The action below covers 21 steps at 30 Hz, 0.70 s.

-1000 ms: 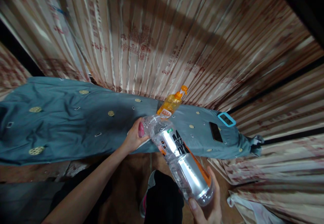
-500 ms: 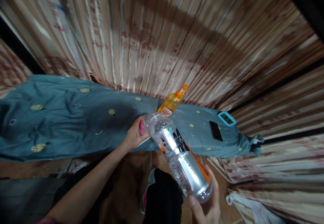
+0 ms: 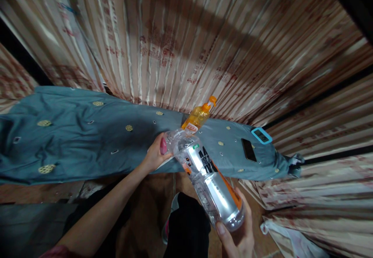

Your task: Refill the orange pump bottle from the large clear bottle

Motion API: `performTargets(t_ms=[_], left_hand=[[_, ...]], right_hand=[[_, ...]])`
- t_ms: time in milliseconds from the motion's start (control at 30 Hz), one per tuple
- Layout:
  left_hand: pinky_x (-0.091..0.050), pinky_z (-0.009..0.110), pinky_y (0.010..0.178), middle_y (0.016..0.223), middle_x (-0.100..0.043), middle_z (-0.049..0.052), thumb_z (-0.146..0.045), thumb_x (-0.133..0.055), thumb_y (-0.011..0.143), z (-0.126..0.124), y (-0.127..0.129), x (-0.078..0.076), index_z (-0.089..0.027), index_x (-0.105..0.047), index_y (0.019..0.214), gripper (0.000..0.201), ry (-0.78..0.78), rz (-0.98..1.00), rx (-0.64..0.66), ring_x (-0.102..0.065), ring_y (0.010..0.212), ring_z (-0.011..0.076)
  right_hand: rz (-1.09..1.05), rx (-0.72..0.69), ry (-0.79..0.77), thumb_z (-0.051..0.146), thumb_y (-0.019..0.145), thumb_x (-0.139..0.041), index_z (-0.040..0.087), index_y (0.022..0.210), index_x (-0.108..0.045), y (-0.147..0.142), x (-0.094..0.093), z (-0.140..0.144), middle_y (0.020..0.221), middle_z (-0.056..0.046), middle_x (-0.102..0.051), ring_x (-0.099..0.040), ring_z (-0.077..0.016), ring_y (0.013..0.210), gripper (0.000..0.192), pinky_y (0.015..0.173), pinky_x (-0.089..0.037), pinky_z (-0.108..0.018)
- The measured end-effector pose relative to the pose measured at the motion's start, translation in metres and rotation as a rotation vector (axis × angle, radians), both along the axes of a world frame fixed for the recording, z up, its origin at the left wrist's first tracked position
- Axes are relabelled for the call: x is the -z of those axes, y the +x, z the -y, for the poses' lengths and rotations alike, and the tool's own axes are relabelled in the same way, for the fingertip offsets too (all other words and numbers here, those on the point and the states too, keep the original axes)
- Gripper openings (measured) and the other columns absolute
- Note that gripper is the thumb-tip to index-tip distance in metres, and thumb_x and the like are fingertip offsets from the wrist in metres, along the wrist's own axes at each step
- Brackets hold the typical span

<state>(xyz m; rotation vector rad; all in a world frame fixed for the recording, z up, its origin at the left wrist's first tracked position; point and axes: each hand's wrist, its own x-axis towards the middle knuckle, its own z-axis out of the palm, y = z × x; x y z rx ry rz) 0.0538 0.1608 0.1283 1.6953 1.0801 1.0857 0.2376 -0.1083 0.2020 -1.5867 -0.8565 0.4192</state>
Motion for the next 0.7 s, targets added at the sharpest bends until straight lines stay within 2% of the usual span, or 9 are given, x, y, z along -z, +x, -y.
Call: performTargets(t_ms=[100, 400, 567, 700], left_hand=[[-0.046, 0.054, 0.119, 0.142, -0.064, 0.015, -0.021, -0.087, 0.064, 0.0005, -0.0002, -0.0027, -0.019, -0.05, 0.14, 0.085, -0.005, -0.002, 0.002, -0.063, 0.134, 0.0345], [-0.049, 0.053, 0.116, 0.136, -0.066, 0.013, -0.02, -0.089, 0.063, -0.0005, 0.0003, 0.0, -0.019, -0.052, 0.139, 0.084, 0.015, 0.006, 0.001, -0.065, 0.129, 0.0337], [-0.046, 0.055, 0.119, 0.143, -0.064, 0.017, -0.019, -0.089, 0.064, -0.0012, -0.0008, 0.0009, -0.017, -0.05, 0.14, 0.085, 0.016, 0.003, 0.005, -0.063, 0.134, 0.0349], [-0.047, 0.054, 0.119, 0.141, -0.065, 0.016, -0.021, -0.089, 0.064, -0.0021, -0.0011, 0.0036, -0.018, -0.051, 0.14, 0.085, 0.035, 0.006, -0.003, -0.063, 0.135, 0.0356]], right_hand=[[-0.036, 0.057, -0.028, 0.051, 0.079, -0.08, 0.029, 0.154, -0.05, -0.0026, -0.0037, -0.0016, 0.164, -0.013, -0.047, -0.048, -0.0442, 0.147, 0.083, 0.114, -0.045, -0.063], [-0.022, 0.07, -0.027, 0.053, 0.079, -0.079, 0.025, 0.156, -0.047, -0.0066, -0.0077, -0.0032, 0.163, -0.014, -0.046, -0.043, -0.0457, 0.15, 0.088, 0.121, -0.035, -0.068], [-0.009, 0.05, -0.05, 0.052, 0.081, -0.078, 0.028, 0.155, -0.047, -0.006, -0.0064, -0.0032, 0.164, -0.013, -0.046, -0.047, -0.0434, 0.148, 0.085, 0.116, -0.044, -0.062], [-0.023, 0.068, -0.051, 0.054, 0.078, -0.079, 0.029, 0.157, -0.045, -0.0072, -0.0058, -0.0063, 0.163, -0.014, -0.047, -0.046, -0.0455, 0.148, 0.089, 0.117, -0.041, -0.066]])
